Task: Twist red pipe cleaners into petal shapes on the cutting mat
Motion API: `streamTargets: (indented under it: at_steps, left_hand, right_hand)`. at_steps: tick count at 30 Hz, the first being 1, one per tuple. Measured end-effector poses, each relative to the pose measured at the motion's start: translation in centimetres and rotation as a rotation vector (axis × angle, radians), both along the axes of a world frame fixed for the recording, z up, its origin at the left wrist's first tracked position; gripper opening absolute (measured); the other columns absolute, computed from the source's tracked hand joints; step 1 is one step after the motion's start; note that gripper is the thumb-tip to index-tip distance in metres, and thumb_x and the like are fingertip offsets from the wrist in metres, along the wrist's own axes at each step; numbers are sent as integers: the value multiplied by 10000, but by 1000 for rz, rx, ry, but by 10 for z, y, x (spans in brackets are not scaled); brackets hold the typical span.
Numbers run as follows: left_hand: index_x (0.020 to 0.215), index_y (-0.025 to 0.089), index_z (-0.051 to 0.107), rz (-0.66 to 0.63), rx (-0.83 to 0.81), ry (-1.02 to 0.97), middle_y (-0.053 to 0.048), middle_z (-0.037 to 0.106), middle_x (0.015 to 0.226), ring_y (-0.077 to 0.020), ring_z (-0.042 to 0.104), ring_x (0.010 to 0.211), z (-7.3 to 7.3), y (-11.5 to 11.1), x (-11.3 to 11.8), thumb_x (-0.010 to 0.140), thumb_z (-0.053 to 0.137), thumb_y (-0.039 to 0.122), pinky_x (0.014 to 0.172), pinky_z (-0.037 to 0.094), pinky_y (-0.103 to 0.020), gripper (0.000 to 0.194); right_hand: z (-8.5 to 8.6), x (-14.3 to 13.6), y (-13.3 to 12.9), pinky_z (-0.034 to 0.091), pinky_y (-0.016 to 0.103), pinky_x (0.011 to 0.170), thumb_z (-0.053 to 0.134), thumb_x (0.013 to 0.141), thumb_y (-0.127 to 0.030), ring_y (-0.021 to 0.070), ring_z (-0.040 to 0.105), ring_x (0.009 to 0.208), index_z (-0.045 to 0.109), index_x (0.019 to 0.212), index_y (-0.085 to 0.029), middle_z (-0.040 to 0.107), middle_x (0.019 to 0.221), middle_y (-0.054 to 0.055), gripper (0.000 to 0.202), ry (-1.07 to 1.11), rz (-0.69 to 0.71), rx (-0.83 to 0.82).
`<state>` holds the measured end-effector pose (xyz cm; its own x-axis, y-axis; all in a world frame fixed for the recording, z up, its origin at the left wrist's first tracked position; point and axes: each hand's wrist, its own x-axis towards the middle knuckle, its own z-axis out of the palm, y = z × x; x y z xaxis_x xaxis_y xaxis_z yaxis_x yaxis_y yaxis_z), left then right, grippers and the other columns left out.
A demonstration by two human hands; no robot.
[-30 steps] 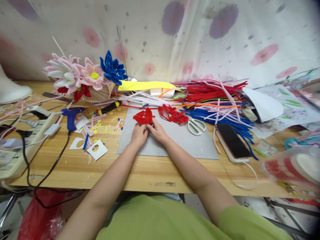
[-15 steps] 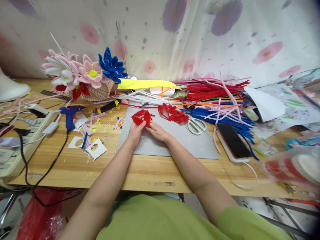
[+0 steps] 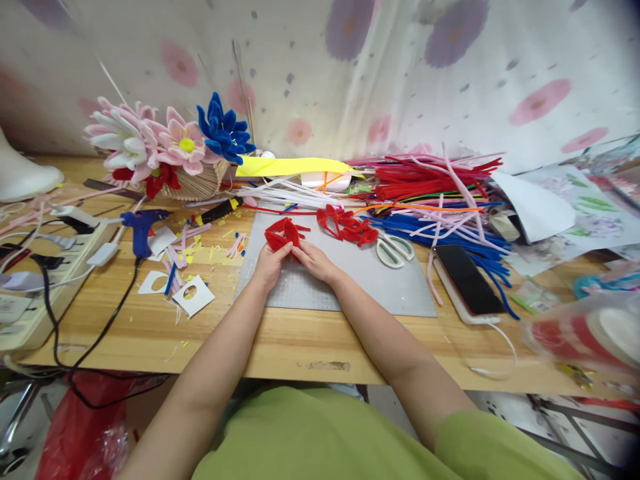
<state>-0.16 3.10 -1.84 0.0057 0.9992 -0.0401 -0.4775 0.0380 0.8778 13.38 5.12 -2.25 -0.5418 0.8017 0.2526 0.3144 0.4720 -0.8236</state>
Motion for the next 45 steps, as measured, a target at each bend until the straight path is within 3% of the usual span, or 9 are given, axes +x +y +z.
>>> streamTargets:
  at_steps: [7,10,15,20,25,34,37,41,45]
  left_hand:
    - [1128,176,589,69,13,73,-90,657,1102,-214,609,1032,-6,1,3,640,754,334,931,443,-364,539]
    - [1136,195,564,98,20,56,-102,618,1179,-224,600,1055,-7,2,-1,672,721,390,897,470,-383,527]
    - [1042,201,580,144,-11,8,-103,611,1168,-192,609,1006,-5,5,-13,671,711,352,839,501,-363,422]
    - [1010,184,593,137,-4,30,-106,626,1121,-178,617,950,-7,6,-13,627,724,286,803,510,-350,417]
    - [1023,182,598,153,18,78,-104,629,1104,-169,616,889,-7,4,-12,613,721,281,727,529,-325,439]
    - [1009,189,574,513,56,295,-64,592,1000,-111,565,762,-12,18,-33,695,635,296,595,495,-212,337]
    - [1019,198,566,585,58,424,-75,569,1052,-128,558,834,-14,17,-38,764,572,322,631,496,-217,283]
    - [1034,187,580,670,146,783,-105,542,1113,-172,539,975,-3,22,-43,802,517,252,843,472,-299,249]
    - [1082,193,596,530,336,1185,-113,543,1184,-247,446,1188,24,55,-46,757,501,127,1036,336,-395,345]
  right_hand:
    - [-4,-2,2,410,330,914,413,876,-431,185,558,996,589,1049,-183,626,1074,68,350,144,-47,-106]
    - [0,3,5,419,322,878,412,866,-430,187,563,942,598,972,-173,634,992,66,335,148,-154,-95]
    - [13,31,26,424,304,777,408,857,-454,179,535,808,559,847,-174,591,817,45,319,112,-518,-17]
    - [24,50,54,414,289,756,366,882,-439,168,539,797,556,901,-177,614,847,39,324,21,-540,-6]
    - [27,52,56,408,348,747,514,825,-401,228,564,790,601,924,-163,644,860,99,272,-407,-592,-33]
    - [14,55,28,337,452,925,536,799,-275,307,454,1053,562,1089,-126,584,1092,169,326,-404,-789,327]
    - [8,53,11,327,442,943,480,832,-259,289,443,1052,564,1065,-152,577,1087,147,270,-329,-754,385]
    - [0,44,-6,379,417,881,472,834,-255,265,487,948,584,988,-170,594,968,125,209,-278,-680,339]
    - [-6,38,-6,424,372,828,471,817,-230,224,522,855,578,970,-176,579,916,105,195,-191,-655,280]
